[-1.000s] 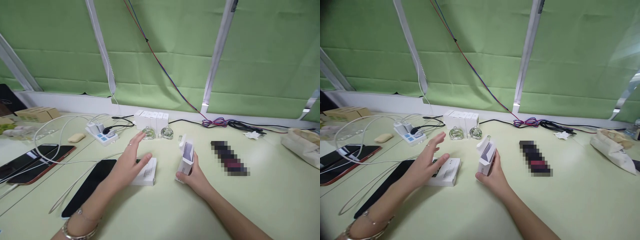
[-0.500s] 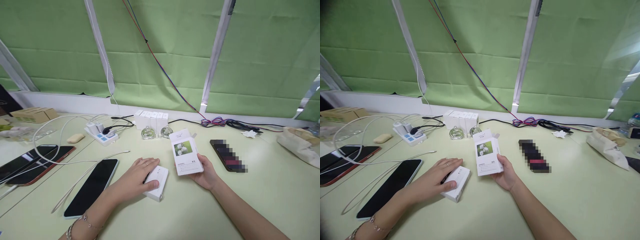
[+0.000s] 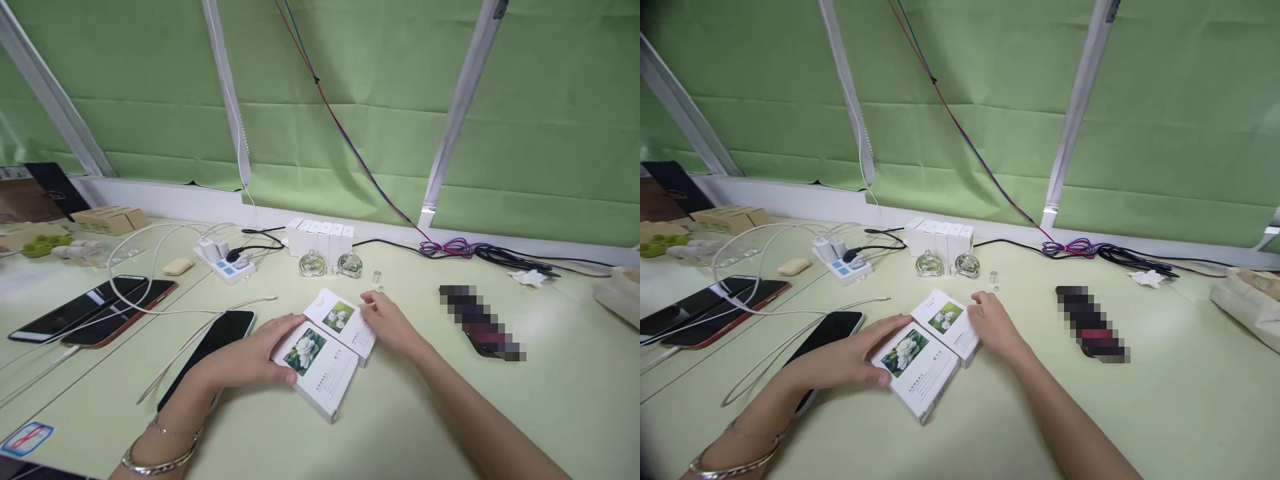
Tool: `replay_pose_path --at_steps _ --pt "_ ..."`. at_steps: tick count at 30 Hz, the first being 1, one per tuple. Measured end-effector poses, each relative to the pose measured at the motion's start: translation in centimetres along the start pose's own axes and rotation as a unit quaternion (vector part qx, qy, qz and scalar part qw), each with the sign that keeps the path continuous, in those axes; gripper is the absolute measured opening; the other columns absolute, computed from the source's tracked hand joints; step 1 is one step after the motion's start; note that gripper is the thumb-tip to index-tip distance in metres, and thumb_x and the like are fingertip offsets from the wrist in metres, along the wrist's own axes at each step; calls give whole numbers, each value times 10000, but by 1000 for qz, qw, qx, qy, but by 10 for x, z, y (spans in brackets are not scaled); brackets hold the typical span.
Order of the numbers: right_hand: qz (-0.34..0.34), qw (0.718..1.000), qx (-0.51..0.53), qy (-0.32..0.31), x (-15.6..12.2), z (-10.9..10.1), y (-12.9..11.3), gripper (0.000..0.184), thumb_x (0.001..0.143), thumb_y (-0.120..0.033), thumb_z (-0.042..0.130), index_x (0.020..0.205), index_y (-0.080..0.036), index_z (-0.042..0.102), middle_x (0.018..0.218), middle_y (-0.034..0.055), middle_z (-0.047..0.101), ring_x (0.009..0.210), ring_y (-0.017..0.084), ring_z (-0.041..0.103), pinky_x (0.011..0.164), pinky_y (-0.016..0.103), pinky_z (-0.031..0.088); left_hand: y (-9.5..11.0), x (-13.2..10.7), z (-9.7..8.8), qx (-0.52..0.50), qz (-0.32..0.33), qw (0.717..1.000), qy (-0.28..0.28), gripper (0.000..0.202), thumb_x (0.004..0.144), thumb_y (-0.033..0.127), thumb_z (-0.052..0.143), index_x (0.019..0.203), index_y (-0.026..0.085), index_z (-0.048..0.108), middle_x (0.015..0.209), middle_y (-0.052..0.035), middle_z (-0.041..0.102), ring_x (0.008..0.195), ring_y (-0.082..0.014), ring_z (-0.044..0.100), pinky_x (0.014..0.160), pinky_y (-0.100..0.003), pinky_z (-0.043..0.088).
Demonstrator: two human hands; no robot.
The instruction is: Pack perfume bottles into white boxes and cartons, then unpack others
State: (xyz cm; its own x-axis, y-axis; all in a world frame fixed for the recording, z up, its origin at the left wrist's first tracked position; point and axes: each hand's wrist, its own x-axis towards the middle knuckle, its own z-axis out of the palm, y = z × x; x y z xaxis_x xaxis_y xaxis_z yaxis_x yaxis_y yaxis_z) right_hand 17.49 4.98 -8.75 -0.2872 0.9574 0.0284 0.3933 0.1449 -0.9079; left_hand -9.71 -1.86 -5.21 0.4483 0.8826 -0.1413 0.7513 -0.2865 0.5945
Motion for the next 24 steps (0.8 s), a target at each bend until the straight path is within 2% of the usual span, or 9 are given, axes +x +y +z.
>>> replay_pose_path --at_steps 4,9,12,14,16,18,20,22,24 --pt "-94 991 -90 8 -10 19 -3 395 829 -320 476 1202 -201 523 1224 117 543 1167 284 432 991 510 311 8 4 6 -8 4 1000 21 878 678 547 645 1398 225 260 1408 -95 376 1236 -310 391 1014 -417 341" --pt "-190 971 -142 18 18 36 1 320 876 -303 405 1132 -217 578 1218 59 556 1207 224 392 1037 447 294 17 7 8 -17 18 998 54 841 698 545 622 1384 215 265 1364 -99 429 1195 -312 431 977 -421 377" --pt "-222 961 -152 58 35 42 -1 310 897 -290 361 1103 -208 577 1220 60 549 1215 219 387 1041 446 290 13 6 6 -15 -13 995 96 862 703 554 613 1392 189 244 1348 -128 448 1196 -316 437 952 -409 402" --pt "-231 955 -154 106 34 42 -4 320 906 -266 322 1132 -194 536 1251 86 511 1234 233 359 1049 490 246 7 5 5 -12 -45 993 111 864 718 569 588 1400 178 231 1375 -139 416 1228 -320 408 965 -407 390" --pt "-249 944 -163 144 20 38 -7 310 899 -240 320 1145 -187 501 1250 107 493 1223 246 366 1040 528 228 0 2 3 -30 -80 990 115 838 764 581 520 1415 167 192 1403 -142 376 1255 -303 384 987 -394 366" --pt "-290 926 -193 143 -2 34 -7 281 880 -224 367 1122 -186 502 1199 113 523 1175 250 420 1007 517 296 -4 0 2 -72 -113 984 113 793 815 575 439 1427 166 146 1387 -134 405 1238 -265 419 988 -363 366" --pt "-311 918 -229 92 -26 32 -5 285 866 -214 409 1136 -178 493 1178 124 539 1126 245 476 952 467 400 -5 -2 0 -114 -127 980 102 750 830 558 423 1423 185 155 1300 -109 511 1159 -237 505 948 -340 406" --pt "-284 927 -243 30 -47 33 -4 286 864 -193 423 1142 -187 494 1167 119 550 1090 222 520 906 405 473 -3 -3 -1 -123 -122 981 91 698 809 543 467 1388 213 258 1215 -80 580 1087 -239 555 906 -344 437" --pt "-260 934 -245 -3 -60 36 -4 293 858 -174 434 1143 -188 500 1199 120 532 1099 212 528 902 377 496 0 -3 -1 -105 -116 983 93 629 785 533 500 1322 227 380 1190 -70 594 1064 -255 565 899 -361 437"
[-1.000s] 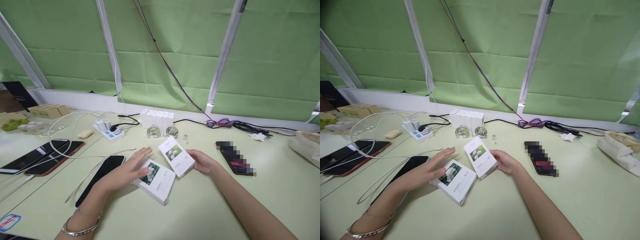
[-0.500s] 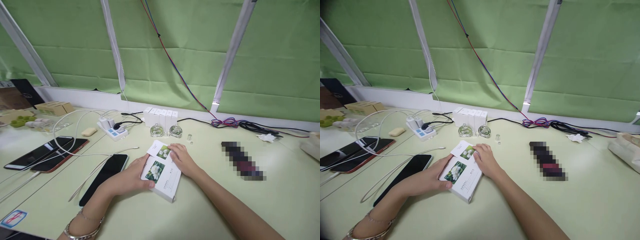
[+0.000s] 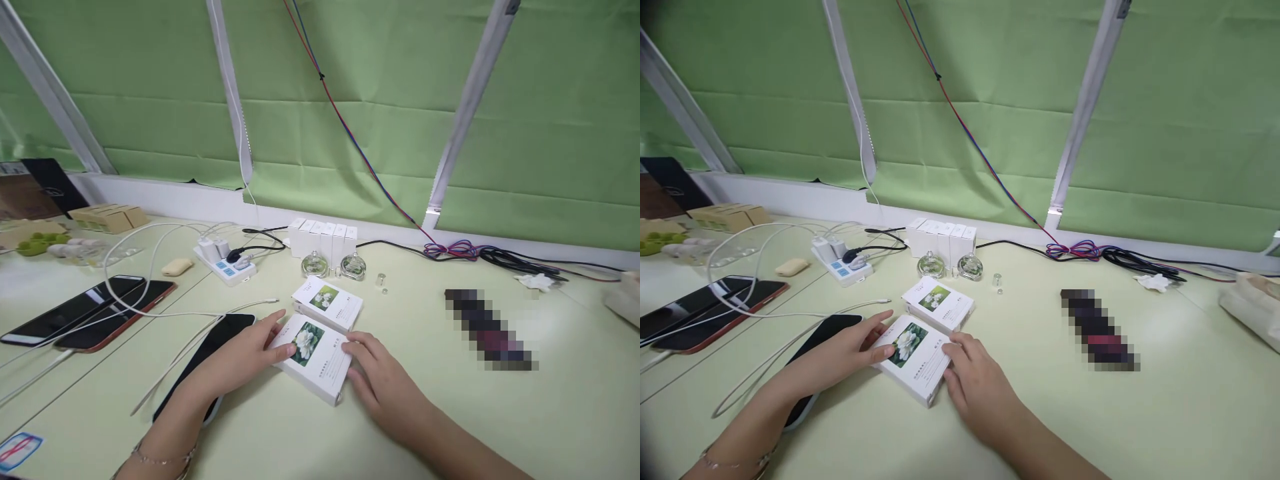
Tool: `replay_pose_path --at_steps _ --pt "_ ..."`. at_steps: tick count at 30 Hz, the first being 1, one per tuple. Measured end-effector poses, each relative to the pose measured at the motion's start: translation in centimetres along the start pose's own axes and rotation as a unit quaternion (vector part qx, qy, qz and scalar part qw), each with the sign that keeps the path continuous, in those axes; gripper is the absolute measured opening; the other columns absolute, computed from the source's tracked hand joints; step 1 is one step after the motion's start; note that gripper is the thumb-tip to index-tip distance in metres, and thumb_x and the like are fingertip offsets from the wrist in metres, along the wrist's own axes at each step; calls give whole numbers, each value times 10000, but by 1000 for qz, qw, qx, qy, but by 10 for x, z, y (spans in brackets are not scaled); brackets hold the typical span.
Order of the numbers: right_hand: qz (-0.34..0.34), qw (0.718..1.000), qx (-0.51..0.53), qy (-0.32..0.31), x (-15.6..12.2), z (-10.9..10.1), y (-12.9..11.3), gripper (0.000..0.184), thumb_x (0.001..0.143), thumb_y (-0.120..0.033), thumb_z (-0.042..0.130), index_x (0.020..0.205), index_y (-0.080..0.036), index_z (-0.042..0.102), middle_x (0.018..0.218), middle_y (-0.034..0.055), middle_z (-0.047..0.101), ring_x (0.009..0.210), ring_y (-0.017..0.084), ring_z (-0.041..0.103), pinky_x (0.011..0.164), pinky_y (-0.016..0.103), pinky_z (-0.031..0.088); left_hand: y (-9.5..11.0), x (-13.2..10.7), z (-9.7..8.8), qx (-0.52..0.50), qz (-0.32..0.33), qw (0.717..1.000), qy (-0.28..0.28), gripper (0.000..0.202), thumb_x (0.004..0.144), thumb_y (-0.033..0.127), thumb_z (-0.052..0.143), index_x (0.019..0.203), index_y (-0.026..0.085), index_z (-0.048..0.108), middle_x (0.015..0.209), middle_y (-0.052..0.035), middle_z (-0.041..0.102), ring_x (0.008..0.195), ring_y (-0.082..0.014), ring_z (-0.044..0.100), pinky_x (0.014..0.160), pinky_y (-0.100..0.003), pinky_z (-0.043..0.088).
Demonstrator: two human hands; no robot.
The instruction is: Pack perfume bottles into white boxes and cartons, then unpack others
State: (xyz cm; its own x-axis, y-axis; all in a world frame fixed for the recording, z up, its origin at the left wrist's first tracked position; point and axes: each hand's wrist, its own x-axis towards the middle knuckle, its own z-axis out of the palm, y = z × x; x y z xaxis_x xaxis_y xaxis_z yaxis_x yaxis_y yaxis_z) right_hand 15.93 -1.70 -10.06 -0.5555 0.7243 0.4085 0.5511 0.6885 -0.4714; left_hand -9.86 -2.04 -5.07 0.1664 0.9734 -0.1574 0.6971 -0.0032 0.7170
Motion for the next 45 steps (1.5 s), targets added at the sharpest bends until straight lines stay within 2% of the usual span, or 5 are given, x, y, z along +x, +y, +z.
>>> replay_pose_path --at_steps 11,15,28,38,45 --pt "-30 996 -76 19 8 -19 16 353 860 -190 434 1204 -219 507 1262 75 542 1231 267 409 1024 513 332 5 1 -1 36 -24 998 37 505 735 524 553 1110 185 550 1155 -73 607 1041 -271 574 865 -334 451" --pt "103 984 -75 126 43 -39 46 311 874 -266 397 1152 -175 503 1177 99 571 1145 227 472 985 422 363 5 0 -3 44 -35 998 33 526 734 564 540 1103 189 554 1151 -76 604 1037 -283 567 847 -344 458" --pt "263 956 -121 55 160 -10 98 271 738 -315 594 965 -168 561 899 102 657 939 267 560 816 371 311 -6 8 5 58 21 982 176 540 862 518 379 1321 235 354 1151 -89 493 1086 -264 484 888 -392 414" --pt "229 971 -60 30 43 -65 76 214 752 -411 566 818 -213 519 771 -9 618 702 169 561 631 250 385 12 1 14 111 190 967 129 310 883 342 435 1180 297 509 1155 -48 535 1118 -239 450 926 -376 398" --pt "170 980 99 -21 -10 -66 58 225 771 -347 594 949 -215 560 928 28 629 848 192 563 757 285 413 62 -4 64 68 248 966 29 406 871 301 440 1277 290 438 1270 -66 502 1199 -261 420 985 -420 373"
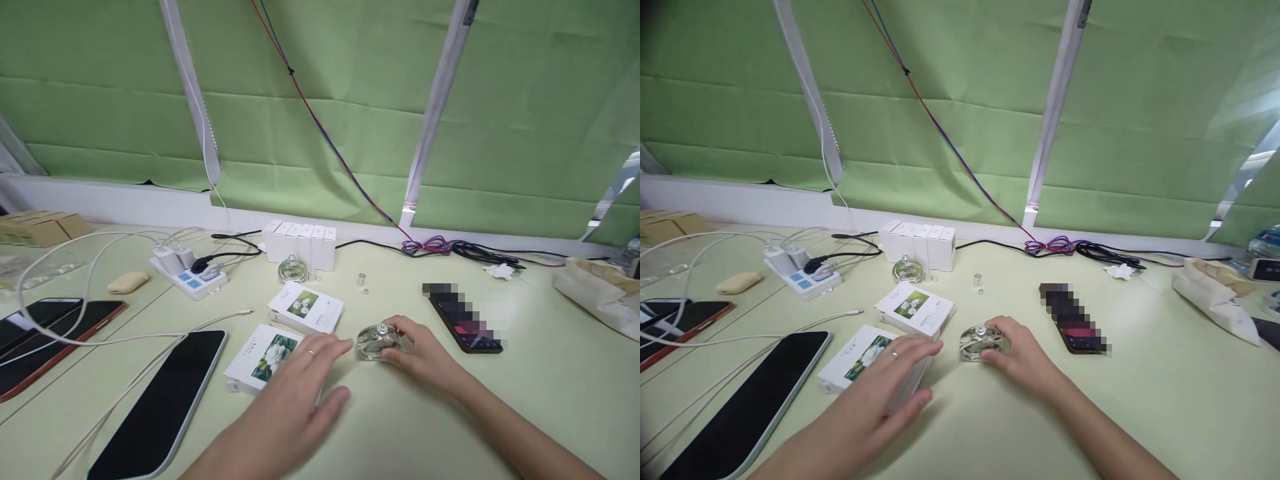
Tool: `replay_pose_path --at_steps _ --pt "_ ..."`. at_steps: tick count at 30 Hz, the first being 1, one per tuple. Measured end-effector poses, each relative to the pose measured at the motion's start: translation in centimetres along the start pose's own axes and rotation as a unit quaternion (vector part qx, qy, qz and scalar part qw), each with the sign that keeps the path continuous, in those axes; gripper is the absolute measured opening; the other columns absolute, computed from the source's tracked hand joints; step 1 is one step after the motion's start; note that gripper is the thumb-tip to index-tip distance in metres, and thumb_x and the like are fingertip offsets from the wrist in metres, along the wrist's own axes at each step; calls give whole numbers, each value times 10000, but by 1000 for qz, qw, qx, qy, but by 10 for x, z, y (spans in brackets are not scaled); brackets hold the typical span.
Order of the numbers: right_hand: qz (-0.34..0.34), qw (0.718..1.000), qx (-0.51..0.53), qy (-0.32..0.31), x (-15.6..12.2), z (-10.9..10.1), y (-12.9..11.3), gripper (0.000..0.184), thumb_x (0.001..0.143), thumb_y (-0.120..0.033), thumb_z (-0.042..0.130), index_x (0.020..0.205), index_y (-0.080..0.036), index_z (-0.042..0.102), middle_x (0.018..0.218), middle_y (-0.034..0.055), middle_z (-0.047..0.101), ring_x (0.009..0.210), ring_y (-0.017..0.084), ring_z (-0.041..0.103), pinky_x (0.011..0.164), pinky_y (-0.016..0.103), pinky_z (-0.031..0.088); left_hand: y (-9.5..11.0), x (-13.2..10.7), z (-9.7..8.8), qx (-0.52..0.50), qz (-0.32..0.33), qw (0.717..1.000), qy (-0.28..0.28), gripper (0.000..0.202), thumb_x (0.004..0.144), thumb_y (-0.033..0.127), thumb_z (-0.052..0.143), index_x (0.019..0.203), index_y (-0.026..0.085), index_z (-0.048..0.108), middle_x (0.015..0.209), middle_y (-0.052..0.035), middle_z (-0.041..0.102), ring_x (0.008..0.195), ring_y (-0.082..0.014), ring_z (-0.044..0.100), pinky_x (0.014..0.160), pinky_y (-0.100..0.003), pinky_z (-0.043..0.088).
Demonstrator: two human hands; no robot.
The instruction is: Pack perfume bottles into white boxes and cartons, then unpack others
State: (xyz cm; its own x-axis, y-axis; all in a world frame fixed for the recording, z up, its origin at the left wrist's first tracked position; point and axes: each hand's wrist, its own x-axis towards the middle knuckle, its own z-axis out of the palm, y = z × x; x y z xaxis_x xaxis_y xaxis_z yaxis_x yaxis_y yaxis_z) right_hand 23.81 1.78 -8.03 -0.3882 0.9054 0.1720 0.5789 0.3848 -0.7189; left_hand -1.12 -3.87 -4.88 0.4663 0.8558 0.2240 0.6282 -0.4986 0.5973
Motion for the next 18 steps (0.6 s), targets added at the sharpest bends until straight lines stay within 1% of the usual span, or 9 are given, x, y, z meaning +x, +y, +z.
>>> replay_pose_path --at_steps 2,4,5,8,11,13,16,17,18 --pt "-4 999 31 -7 -2 5 1 249 772 -338 603 986 -216 566 949 30 626 863 189 557 773 288 413 16 12 17 -48 -27 998 -12 550 855 332 468 1374 283 292 1394 -76 378 1281 -282 330 1024 -460 324" --pt "0 999 50 -5 -2 9 0 265 764 -314 618 1008 -222 573 961 23 628 864 183 549 781 288 413 26 28 34 -99 -72 992 11 638 840 334 488 1407 252 208 1454 -92 267 1322 -292 254 1047 -483 279" --pt "4 998 55 -2 -2 12 0 274 757 -308 626 1015 -226 576 967 20 629 860 182 546 779 288 414 28 35 42 -123 -93 988 25 647 836 319 488 1409 229 200 1458 -104 249 1329 -290 238 1054 -484 266" --pt "15 998 67 5 0 17 -2 266 753 -334 629 995 -230 592 945 13 639 819 178 544 745 290 424 28 52 60 -195 -142 968 62 579 847 267 456 1381 192 245 1393 -134 339 1297 -262 303 1046 -458 282" --pt "18 996 92 5 0 17 -2 303 757 -363 626 1027 -232 584 957 13 647 825 178 558 755 300 431 22 55 70 -255 -159 950 88 483 861 280 450 1327 228 329 1297 -115 451 1224 -244 406 1021 -433 317" --pt "8 992 122 -28 0 10 2 366 751 -354 635 1089 -236 560 1019 19 642 865 179 572 790 305 436 18 53 72 -276 -152 944 100 457 855 302 477 1296 244 374 1267 -102 481 1205 -248 426 1013 -426 323" --pt "-8 979 164 -124 7 -7 14 396 782 -375 589 1139 -216 529 1076 44 627 912 179 593 808 304 457 16 49 73 -287 -153 939 110 442 839 305 506 1266 245 409 1245 -98 503 1200 -253 427 1008 -426 318" --pt "-3 980 152 -125 12 -12 19 367 816 -388 533 1131 -201 530 1056 55 631 897 177 600 795 306 466 17 48 74 -287 -157 938 110 431 838 302 506 1256 244 418 1241 -99 506 1195 -253 431 1006 -427 316" --pt "12 989 119 -90 19 -15 24 332 853 -388 462 1105 -186 539 1003 60 641 845 169 608 771 309 473 17 48 75 -289 -162 937 111 416 839 299 504 1244 242 428 1240 -100 507 1186 -253 438 1003 -429 316"
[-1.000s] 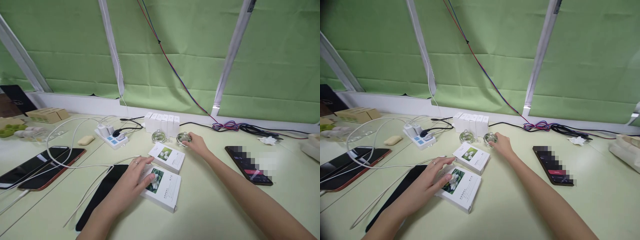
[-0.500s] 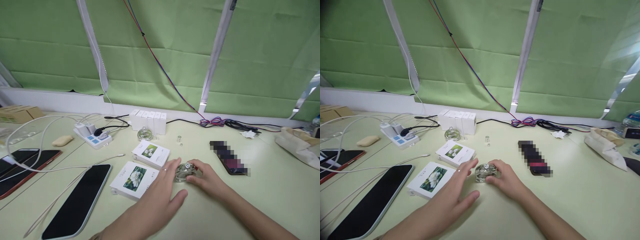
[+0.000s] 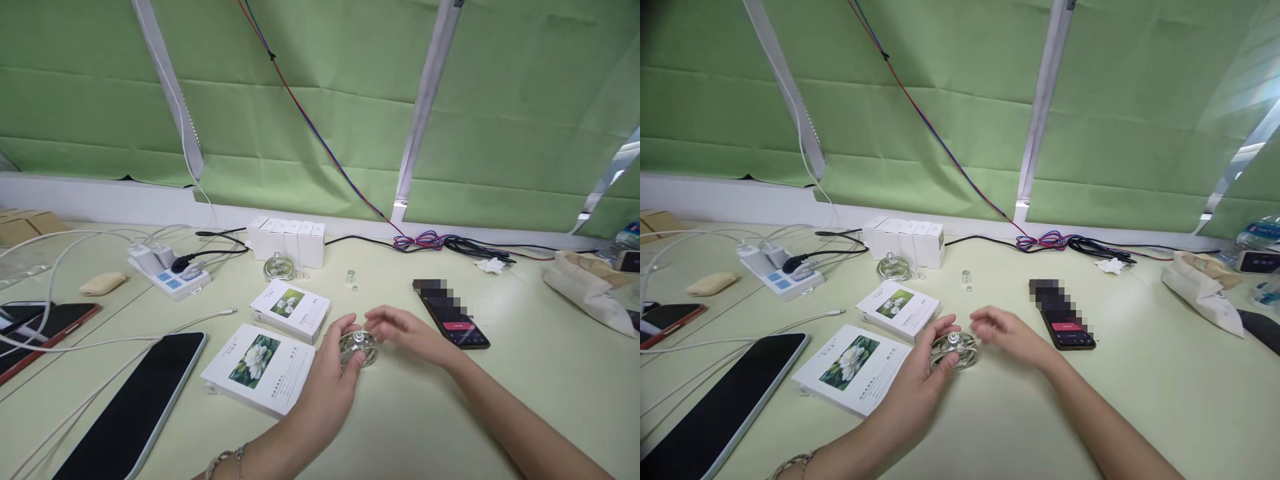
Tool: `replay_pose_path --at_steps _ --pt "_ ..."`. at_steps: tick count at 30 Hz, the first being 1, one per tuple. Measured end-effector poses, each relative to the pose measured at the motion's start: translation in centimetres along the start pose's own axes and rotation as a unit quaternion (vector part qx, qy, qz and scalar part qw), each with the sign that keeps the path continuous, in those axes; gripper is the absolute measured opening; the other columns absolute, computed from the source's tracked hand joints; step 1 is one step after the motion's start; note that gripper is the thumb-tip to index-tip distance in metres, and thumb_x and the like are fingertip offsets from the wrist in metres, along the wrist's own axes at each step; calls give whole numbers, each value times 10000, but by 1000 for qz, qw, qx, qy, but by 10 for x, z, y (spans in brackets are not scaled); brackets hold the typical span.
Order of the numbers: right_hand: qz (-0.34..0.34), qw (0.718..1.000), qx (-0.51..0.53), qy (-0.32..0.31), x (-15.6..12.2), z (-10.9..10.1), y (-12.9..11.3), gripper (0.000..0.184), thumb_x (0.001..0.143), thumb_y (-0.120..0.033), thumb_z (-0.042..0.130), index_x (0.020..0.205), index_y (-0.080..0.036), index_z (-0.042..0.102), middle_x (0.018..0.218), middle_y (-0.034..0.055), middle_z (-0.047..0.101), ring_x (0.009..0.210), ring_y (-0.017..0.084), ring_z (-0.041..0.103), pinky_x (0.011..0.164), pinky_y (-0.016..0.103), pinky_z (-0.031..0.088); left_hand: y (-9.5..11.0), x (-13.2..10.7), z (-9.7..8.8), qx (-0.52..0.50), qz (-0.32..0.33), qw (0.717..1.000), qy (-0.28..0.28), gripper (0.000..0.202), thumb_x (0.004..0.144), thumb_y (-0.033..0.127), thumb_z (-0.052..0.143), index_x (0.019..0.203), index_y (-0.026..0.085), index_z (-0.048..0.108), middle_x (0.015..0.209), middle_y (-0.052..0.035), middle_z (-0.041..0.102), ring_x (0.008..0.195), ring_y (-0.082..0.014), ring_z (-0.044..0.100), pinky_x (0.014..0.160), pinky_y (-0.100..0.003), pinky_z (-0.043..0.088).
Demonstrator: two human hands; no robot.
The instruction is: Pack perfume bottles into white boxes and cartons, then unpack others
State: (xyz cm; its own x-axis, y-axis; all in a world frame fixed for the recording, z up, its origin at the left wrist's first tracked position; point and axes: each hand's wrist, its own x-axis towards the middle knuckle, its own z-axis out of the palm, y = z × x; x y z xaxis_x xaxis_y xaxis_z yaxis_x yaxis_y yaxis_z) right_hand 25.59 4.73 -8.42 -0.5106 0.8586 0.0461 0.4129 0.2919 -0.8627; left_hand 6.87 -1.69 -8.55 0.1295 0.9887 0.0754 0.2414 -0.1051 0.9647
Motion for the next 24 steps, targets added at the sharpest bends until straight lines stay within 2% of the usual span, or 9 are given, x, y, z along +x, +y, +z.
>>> replay_pose_path --at_steps 2,3,7,10,13,16,18,21,24 --pt "24 990 -90 107 19 -6 9 278 866 -330 421 1032 -158 563 897 67 633 778 170 590 754 327 462 0 -2 3 -10 -11 1000 8 380 842 296 499 1214 234 450 1251 -102 499 1178 -253 444 998 -426 318" --pt "27 984 -113 136 30 -5 13 246 843 -291 454 999 -145 575 872 71 617 788 181 573 776 343 444 0 -3 4 -19 -15 1000 12 368 844 296 498 1204 231 456 1260 -102 491 1178 -253 444 995 -423 322" --pt "22 969 -151 195 76 8 27 220 762 -206 538 962 -138 600 859 67 552 837 201 525 849 381 384 -5 -5 7 -55 -16 998 0 377 856 290 489 1225 242 422 1268 -95 480 1169 -233 453 981 -406 344" --pt "15 968 -144 204 91 13 29 150 755 -180 537 877 -145 618 834 57 546 825 192 515 860 383 374 -9 -4 5 -49 -11 999 -4 381 851 291 502 1222 248 426 1247 -87 501 1159 -235 461 979 -404 341" --pt "5 978 -107 179 80 9 18 150 798 -215 502 887 -156 607 846 49 586 797 171 532 809 349 420 -8 -2 3 -38 -13 999 -2 375 845 289 510 1211 255 437 1247 -79 502 1158 -244 459 973 -412 338" --pt "-7 990 -54 132 50 4 -5 252 862 -333 438 986 -171 587 896 47 622 784 153 572 715 296 473 -4 -1 3 -48 -14 999 -12 358 854 273 498 1204 243 431 1252 -84 493 1178 -240 439 985 -417 324" --pt "-19 995 -21 98 27 4 -21 260 856 -379 467 982 -197 603 925 39 625 825 149 585 734 279 478 -2 0 3 -67 -3 998 -21 342 852 258 506 1186 224 438 1232 -88 508 1177 -237 439 989 -411 324" --pt "-65 994 73 39 2 9 -35 239 847 -377 512 969 -206 626 906 48 596 833 161 581 733 289 481 -1 2 4 -97 30 994 -29 312 848 235 522 1154 215 465 1189 -75 543 1142 -224 475 965 -380 362" --pt "-94 993 50 44 -9 14 -40 229 869 -349 490 1003 -223 626 916 53 575 824 160 569 726 291 475 -3 2 4 -113 48 992 -32 295 851 220 524 1143 210 485 1174 -70 559 1126 -214 492 959 -366 377"
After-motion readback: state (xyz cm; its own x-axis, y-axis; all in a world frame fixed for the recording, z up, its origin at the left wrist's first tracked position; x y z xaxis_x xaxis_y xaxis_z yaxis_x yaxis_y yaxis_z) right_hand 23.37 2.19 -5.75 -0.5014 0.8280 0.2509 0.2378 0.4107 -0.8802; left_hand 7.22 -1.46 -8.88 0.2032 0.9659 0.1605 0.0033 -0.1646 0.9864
